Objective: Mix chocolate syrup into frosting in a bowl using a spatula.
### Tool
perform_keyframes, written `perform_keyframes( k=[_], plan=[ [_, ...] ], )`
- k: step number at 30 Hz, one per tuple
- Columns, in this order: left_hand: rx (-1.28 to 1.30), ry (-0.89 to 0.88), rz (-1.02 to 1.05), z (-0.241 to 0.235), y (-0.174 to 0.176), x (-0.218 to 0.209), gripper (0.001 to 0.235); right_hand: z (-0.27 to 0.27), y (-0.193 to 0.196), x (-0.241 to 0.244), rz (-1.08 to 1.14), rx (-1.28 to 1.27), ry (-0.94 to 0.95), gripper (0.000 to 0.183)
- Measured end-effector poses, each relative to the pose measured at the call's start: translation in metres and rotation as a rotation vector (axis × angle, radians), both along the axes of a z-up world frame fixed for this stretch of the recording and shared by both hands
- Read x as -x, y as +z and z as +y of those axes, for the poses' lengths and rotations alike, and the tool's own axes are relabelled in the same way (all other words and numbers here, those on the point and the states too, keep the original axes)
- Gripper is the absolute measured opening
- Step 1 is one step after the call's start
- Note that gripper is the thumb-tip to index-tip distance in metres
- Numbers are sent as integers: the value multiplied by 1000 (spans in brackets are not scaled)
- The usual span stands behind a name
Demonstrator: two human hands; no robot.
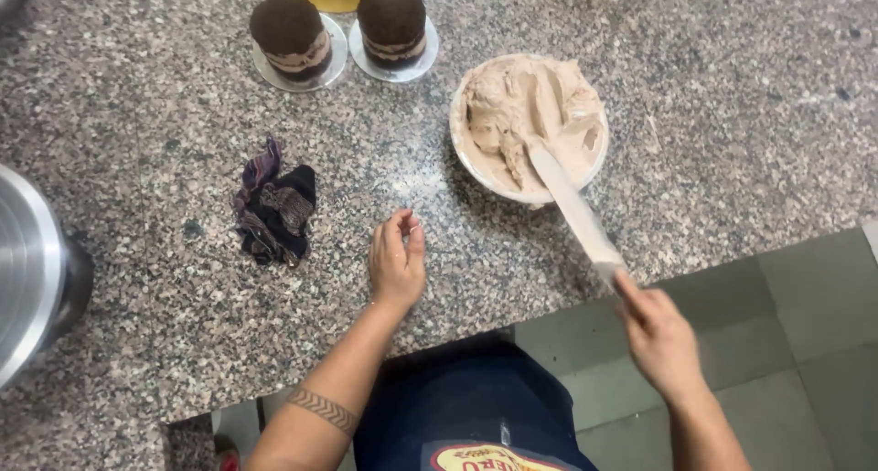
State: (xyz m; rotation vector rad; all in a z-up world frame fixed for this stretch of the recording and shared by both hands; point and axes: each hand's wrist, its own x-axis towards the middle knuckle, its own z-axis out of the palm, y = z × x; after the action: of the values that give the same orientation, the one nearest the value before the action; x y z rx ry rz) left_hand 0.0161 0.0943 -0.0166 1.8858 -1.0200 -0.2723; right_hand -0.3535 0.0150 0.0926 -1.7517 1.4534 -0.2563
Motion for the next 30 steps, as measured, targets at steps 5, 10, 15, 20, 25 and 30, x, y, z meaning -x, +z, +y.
perform_keyframes(
  k=[5, 10, 15, 20, 25, 30],
  plan=[
    [6, -53, 86, 3, 2, -4, 46, 35, 7, 72, 338, 444, 101, 51],
    [19, -81, 46, 1, 4, -4, 46, 38, 25, 63, 551, 455, 123, 48],
    [-12, -92, 25, 1, -1, -4, 45, 36, 43, 15, 332, 482, 222, 48],
    [50, -59, 97, 2, -1, -3, 48, 22, -2, 31, -246, 42, 39, 45],
    [78, -25, 72, 3, -2, 0, 48, 10, -29, 30, -458, -490, -293, 48],
    [90, 15, 151, 3, -1, 4, 48, 1, -21, 118, -331, -539, -377, 54]
  ],
)
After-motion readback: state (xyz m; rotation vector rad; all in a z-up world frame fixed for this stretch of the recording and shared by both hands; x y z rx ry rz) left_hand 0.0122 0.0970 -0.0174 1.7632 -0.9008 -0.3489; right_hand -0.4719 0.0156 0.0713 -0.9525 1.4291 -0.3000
